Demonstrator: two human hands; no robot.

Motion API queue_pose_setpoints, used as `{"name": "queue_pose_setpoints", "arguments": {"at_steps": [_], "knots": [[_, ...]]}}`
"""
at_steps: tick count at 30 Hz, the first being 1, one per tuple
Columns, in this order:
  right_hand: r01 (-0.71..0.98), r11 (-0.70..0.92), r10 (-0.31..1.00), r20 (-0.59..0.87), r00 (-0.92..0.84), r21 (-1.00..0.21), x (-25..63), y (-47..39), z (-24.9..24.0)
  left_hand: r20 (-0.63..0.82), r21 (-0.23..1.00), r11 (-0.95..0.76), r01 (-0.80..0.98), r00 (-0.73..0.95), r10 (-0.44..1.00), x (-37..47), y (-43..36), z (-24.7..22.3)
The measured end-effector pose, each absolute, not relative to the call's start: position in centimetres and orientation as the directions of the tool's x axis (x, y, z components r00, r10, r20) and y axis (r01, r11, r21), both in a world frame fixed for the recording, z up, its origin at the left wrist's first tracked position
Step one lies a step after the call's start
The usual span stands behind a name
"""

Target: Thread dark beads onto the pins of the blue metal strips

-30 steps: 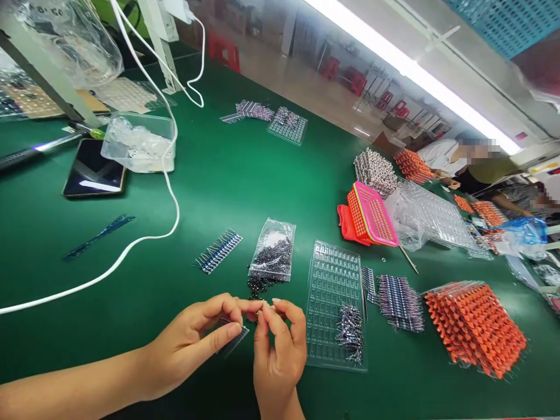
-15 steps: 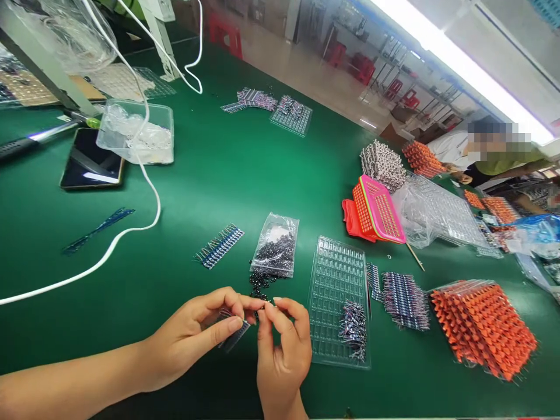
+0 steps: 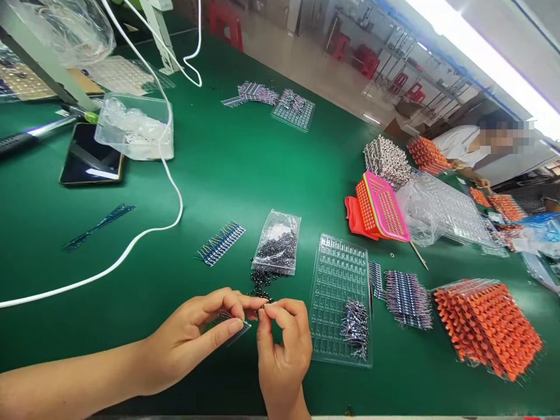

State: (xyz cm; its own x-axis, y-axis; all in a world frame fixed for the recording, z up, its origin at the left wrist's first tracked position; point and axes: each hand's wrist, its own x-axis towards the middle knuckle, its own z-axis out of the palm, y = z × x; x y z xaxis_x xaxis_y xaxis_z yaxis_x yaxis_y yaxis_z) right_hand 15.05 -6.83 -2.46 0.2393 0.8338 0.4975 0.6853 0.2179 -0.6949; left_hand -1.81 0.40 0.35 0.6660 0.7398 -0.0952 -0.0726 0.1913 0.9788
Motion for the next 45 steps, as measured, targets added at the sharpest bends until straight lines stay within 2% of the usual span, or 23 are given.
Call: {"name": "queue_pose_setpoints", "arguments": {"at_steps": [7, 25, 28, 32, 35, 38, 41, 45], "knots": [[0.692, 0.202, 0.844, 0.481, 0.236, -0.693, 14.98, -6.62, -2.3, -0.124, 0.974, 0.216, -0.064, 0.649, 0.751, -1.78, 0.44, 0.61], [0.729, 0.24, 0.822, 0.533, 0.198, -0.641, 14.97, -6.41, -2.3, 0.015, 1.0, -0.013, -0.009, 0.647, 0.762, -1.81, 0.4, -0.12], [0.769, 0.277, 0.8, 0.582, 0.147, -0.576, 15.02, -6.34, -2.41, -0.026, 0.999, 0.042, -0.009, 0.647, 0.762, -1.78, 0.48, -0.1], [0.798, 0.28, 0.789, 0.601, 0.125, -0.534, 14.88, -6.19, -2.35, -0.148, 0.973, 0.229, -0.039, 0.659, 0.737, -1.54, 0.7, -0.04], [0.766, 0.25, 0.806, 0.566, 0.175, -0.592, 14.74, -6.24, -2.23, -0.24, 0.915, 0.392, -0.1, 0.647, 0.724, -1.31, 0.91, -0.12], [0.638, 0.185, 0.862, 0.436, 0.26, -0.748, 14.74, -6.43, -2.12, -0.297, 0.861, 0.487, -0.142, 0.638, 0.711, -1.15, 1.07, -0.16], [0.417, 0.096, 0.917, 0.243, 0.315, -0.904, 14.89, -6.58, -2.1, -0.312, 0.848, 0.507, -0.156, 0.627, 0.713, -1.03, 1.15, -0.17], [0.229, 0.035, 0.935, 0.113, 0.337, -0.973, 15.0, -6.59, -2.26, -0.314, 0.87, 0.475, -0.129, 0.598, 0.737, -0.84, 1.22, -0.1]]}}
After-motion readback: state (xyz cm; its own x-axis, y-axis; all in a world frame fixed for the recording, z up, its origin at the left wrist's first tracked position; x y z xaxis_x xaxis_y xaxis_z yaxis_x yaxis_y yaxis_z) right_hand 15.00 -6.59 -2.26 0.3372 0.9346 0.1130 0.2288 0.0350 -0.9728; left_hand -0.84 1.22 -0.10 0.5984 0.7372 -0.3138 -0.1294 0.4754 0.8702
